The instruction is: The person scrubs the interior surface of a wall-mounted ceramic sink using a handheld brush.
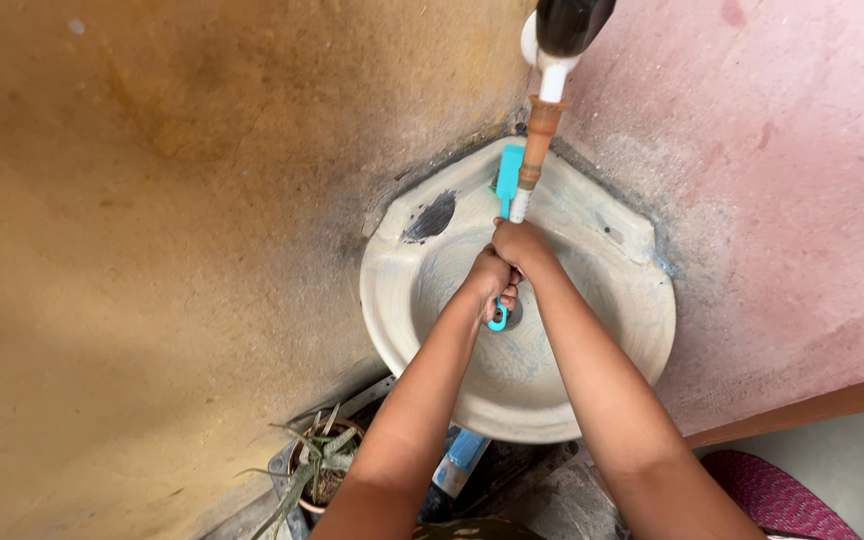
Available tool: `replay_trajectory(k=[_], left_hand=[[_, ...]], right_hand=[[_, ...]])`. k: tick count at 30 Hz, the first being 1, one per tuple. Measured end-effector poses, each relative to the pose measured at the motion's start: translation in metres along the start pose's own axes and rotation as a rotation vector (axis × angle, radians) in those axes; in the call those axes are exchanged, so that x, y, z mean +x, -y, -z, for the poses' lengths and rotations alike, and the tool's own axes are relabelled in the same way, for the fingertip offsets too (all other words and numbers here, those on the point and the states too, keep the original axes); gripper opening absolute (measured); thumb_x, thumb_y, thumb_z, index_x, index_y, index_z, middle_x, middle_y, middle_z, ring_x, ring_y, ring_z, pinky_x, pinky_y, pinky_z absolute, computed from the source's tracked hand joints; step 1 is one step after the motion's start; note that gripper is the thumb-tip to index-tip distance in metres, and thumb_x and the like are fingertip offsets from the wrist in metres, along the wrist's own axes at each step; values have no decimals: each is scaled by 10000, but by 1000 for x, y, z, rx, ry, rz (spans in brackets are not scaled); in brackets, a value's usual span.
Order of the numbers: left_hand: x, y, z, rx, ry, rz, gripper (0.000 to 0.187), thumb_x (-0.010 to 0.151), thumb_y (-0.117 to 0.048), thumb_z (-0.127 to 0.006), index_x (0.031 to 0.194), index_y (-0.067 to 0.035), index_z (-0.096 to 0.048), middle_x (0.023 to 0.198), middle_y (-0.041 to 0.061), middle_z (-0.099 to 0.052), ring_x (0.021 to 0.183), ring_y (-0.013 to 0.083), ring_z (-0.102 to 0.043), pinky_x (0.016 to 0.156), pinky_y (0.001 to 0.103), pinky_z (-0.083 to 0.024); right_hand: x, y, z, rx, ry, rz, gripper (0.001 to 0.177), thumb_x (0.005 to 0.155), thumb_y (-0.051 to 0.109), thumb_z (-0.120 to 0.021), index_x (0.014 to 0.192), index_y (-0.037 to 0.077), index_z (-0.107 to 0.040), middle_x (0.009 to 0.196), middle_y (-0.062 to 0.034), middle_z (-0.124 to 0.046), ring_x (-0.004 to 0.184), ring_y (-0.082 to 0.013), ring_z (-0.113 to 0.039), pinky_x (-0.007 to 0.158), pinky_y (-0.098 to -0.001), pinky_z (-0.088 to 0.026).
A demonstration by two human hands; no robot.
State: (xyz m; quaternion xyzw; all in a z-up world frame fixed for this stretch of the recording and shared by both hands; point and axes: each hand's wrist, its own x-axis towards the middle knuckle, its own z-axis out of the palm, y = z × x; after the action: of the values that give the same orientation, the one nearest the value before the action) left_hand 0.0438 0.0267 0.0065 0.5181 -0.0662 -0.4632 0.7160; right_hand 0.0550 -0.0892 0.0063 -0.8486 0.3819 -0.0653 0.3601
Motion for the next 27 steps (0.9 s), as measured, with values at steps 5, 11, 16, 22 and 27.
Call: replay_trajectory(k=[5, 11, 16, 22, 27], left_hand=[[10, 14, -33, -29, 31, -1, 88, 1026, -134, -330, 988, -131, -410, 612, 29, -404, 426, 100, -287, 351, 280, -225], [-10, 8, -14, -47, 72, 39, 104, 1028, -124, -340, 990, -135, -436, 623, 6, -423, 434, 77, -288, 349, 260, -233], [0, -5, 0, -34, 53, 54, 117, 1037, -165, -332, 995, -150, -440, 611, -6, -400, 423, 74, -267, 337, 254, -220], [8, 3, -28, -51, 23, 58, 122, 1040, -163, -328, 1085, -189, -438, 627, 3, -415, 429, 82, -290, 349, 257, -225], [-4, 8, -25, -48, 25, 58, 149, 1037, -149, -307, 1106, -157, -439, 627, 19, -417, 424, 89, -291, 345, 269, -237]], right_hand=[[29, -27, 21, -255, -3, 49, 360, 952, 295, -610, 1133, 8, -731, 1121, -293, -696, 1039, -418, -689, 892, -492, -538], [21, -33, 5, -239, -10, 151, 341, 942, 270, -570, 1140, 36, -720, 1067, -289, -717, 1008, -426, -713, 860, -502, -551], [4, -6, -3, 135, -51, -26, 339, 936, 283, -514, 1150, 127, -725, 1038, -255, -723, 984, -398, -722, 835, -494, -563], [26, -27, 20, -318, -14, 104, 369, 916, 304, -614, 1067, -3, -753, 1047, -296, -708, 1002, -429, -712, 840, -507, -563], [19, -38, 10, -218, -36, 114, 486, 1066, 383, -453, 1072, -19, -727, 1006, -309, -714, 957, -446, -708, 842, -529, -542]])
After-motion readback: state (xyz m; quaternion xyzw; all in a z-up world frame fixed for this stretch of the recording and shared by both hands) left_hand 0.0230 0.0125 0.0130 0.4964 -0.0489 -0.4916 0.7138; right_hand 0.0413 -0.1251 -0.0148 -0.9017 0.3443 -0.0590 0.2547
